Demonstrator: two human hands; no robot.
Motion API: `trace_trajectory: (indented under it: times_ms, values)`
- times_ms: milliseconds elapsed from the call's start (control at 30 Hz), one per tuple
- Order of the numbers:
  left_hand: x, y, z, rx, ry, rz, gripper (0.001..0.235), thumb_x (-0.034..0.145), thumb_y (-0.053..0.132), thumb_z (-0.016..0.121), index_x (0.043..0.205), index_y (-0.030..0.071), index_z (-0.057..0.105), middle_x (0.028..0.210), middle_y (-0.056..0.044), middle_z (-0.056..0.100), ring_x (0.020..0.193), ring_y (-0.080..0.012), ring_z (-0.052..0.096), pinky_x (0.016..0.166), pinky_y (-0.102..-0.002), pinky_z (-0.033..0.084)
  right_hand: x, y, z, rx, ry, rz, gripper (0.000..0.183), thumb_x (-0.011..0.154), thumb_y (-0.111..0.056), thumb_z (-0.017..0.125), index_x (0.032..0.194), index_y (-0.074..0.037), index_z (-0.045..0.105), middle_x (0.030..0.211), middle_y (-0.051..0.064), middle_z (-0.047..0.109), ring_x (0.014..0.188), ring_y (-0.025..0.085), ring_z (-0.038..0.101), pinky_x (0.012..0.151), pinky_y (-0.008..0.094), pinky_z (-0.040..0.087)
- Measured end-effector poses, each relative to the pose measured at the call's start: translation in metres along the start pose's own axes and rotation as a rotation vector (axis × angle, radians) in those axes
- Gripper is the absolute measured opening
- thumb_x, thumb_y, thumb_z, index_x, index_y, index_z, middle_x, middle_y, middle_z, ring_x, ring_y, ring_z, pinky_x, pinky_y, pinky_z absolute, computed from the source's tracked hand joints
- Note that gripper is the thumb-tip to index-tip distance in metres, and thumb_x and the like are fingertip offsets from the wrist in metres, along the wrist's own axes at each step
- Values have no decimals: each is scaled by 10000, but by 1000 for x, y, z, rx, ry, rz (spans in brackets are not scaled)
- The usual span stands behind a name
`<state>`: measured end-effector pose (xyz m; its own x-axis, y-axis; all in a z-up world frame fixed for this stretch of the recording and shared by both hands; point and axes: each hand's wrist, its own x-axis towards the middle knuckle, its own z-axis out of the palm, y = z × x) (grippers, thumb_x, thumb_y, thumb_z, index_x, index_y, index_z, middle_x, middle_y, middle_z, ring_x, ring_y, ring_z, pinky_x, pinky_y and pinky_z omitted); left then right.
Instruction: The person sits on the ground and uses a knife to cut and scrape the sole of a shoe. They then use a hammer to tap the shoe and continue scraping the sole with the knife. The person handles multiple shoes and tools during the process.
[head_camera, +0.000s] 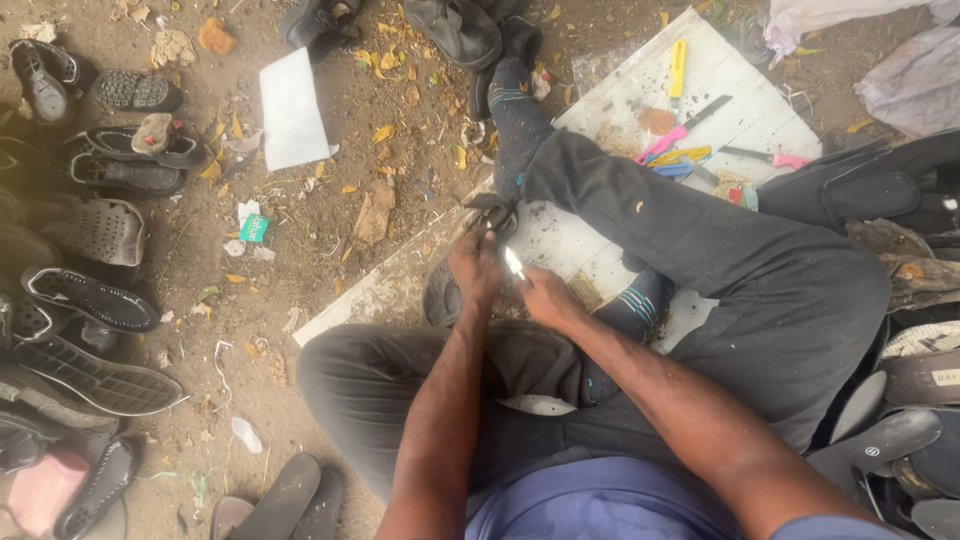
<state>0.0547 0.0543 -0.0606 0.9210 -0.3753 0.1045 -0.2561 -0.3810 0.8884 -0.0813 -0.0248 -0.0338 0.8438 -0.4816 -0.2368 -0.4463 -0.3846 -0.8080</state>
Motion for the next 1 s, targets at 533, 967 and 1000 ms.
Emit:
trace_trajectory:
  times_ms: [533, 967, 1000]
  values:
    - [6, -1, -16, -720, 46, -368, 177, 983, 108, 608, 1049, -12, 720, 861, 0, 716, 770, -80, 620, 724, -237, 506, 4, -18, 5, 14, -139, 26, 273, 1036, -230, 506, 1189, -55, 649, 940, 243, 726, 864, 414, 727, 759, 527, 539]
    - [19, -13, 0, -842, 150, -309, 191, 1049, 109, 574, 1086, -38, 690, 853, -16, 654, 728, -79, 553, 646, -232, 466, 21, -29, 3, -42, -73, 6, 256, 1025, -243, 529, 1129, -38, 642, 965, 252, 714, 926, 440, 698, 779, 519, 513]
    - [18, -13, 0, -865, 135, -290, 186, 1059, 110, 572, 1075, -41, 680, 850, -13, 648, 723, -78, 544, 638, -235, 457, 24, -31, 3, -53, -77, 18, 246, 1019, -244, 538, 1106, -40, 645, 949, 245, 712, 913, 437, 694, 771, 519, 507]
